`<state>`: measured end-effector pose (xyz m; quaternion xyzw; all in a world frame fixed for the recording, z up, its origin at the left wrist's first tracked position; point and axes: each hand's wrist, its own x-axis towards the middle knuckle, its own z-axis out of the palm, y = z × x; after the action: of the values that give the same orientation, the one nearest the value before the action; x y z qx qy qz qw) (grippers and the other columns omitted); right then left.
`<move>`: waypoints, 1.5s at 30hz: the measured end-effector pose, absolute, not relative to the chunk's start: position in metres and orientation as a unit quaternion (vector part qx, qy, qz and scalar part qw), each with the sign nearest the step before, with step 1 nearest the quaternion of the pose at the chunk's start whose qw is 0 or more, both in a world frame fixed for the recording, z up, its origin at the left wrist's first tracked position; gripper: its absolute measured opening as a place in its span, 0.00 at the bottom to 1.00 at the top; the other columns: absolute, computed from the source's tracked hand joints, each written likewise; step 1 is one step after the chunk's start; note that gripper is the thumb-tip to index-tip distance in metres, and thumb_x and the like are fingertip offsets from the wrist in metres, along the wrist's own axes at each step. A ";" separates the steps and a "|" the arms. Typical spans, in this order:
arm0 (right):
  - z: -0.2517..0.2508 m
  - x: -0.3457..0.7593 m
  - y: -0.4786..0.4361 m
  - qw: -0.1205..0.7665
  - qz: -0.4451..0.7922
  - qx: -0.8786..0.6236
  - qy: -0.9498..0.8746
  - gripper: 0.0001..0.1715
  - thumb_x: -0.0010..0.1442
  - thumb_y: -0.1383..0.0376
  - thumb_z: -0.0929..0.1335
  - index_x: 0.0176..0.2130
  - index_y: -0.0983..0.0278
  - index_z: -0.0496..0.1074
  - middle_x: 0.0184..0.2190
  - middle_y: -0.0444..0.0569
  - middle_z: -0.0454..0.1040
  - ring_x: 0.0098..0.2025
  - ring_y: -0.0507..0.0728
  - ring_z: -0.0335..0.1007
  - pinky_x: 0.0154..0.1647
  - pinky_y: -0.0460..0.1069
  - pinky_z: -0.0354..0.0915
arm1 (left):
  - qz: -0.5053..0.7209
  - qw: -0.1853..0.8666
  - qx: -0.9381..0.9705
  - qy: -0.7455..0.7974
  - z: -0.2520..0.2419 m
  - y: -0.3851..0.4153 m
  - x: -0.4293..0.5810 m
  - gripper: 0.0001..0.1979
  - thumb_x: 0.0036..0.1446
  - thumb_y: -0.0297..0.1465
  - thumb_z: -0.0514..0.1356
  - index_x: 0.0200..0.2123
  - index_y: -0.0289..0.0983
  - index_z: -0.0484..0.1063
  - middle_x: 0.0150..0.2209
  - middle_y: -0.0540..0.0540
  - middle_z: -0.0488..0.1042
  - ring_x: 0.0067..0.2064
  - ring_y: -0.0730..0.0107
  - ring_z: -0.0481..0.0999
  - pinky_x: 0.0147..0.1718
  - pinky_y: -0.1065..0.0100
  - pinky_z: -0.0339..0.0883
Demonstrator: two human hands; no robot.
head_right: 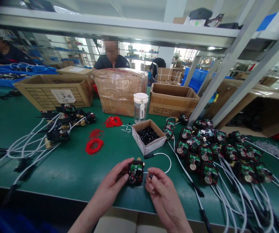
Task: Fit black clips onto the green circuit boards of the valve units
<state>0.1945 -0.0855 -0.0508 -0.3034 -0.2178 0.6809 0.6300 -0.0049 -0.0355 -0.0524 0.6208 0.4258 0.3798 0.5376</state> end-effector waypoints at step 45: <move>-0.051 0.169 -0.086 0.651 0.581 -0.447 -0.194 0.22 0.51 0.55 0.84 0.42 0.62 0.83 0.36 0.48 0.72 0.33 0.51 0.62 0.32 0.42 0.67 | 0.380 0.517 0.640 0.423 -0.049 -0.038 -0.006 0.28 0.64 0.24 0.54 0.64 0.51 0.69 0.61 0.48 0.73 0.61 0.61 0.71 0.64 0.57 0.61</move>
<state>0.1694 -0.0856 -0.0508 -0.4473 -0.1942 0.5815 0.6512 -0.0057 -0.0385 -0.0486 0.6402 0.4232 0.3795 0.5168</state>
